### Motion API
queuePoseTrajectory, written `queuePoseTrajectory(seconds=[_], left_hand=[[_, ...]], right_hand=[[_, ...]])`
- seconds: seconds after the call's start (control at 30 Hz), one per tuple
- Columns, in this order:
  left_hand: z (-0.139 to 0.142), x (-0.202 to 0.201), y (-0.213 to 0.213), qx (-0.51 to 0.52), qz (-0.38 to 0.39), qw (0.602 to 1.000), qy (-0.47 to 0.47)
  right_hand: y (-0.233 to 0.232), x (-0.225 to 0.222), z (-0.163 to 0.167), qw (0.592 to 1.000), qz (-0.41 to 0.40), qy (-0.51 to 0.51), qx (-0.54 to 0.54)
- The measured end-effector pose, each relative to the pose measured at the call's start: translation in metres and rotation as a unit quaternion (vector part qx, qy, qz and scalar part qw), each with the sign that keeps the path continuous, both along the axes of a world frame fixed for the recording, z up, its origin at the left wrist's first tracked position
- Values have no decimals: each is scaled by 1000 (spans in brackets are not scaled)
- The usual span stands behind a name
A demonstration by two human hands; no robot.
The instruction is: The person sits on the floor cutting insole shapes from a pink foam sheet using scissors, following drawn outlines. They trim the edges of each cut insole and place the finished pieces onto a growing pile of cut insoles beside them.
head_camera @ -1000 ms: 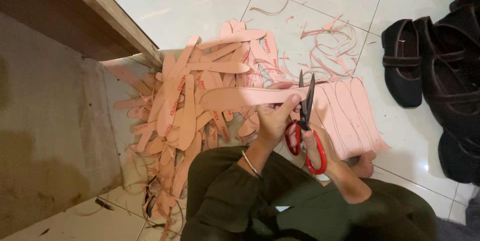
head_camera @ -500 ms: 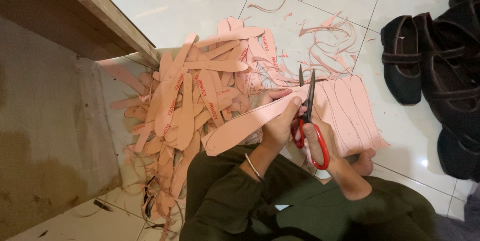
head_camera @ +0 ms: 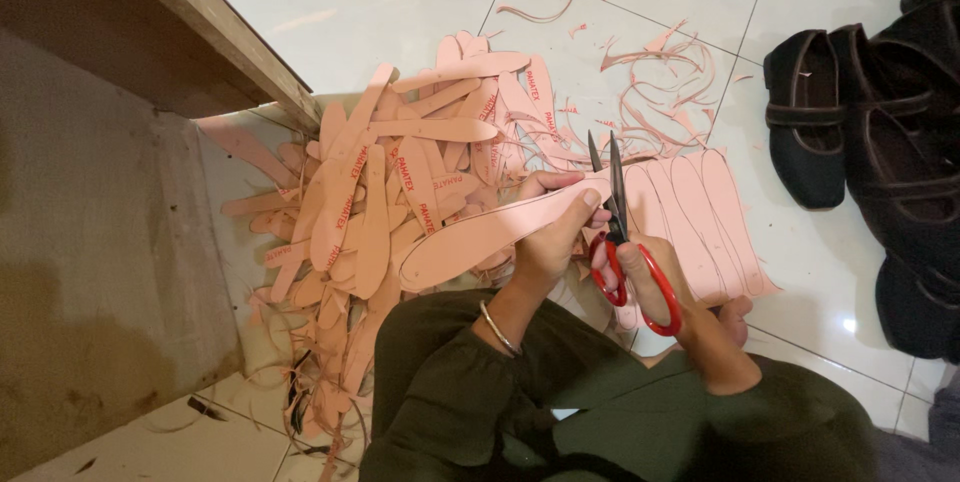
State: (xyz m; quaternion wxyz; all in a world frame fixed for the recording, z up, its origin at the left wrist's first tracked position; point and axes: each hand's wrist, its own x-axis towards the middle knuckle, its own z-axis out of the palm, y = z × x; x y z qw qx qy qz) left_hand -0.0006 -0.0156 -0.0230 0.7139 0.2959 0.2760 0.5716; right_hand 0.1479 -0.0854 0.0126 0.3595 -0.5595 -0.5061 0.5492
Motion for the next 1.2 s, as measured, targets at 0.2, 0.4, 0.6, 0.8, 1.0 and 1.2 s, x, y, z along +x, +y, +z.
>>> queuePoseTrajectory(seconds=[0.2,0.4,0.6,0.8,1.0,1.2], left_hand=[[-2,0,1,7,0,1000,2],[5,-9,6,-3,-20,1000,2],[12,-19,16,-23,-53,998,-3],[4,-13,16,18,-51,997,-46],[-7,-14,26,-12,-76,996,-48],[-5,-18,22,22,-154,988,-2]], right_hand=[[-1,3,-7,999,3,37,26],[-1,13,-13,1000,8,7,1],[-3,15,-18,998,19,49,-20],[-5,3,-18,996,-29,62,-59],[-5,-3,-9,997,-9,54,-62],[4,-1,-6,993,0,99,-72]])
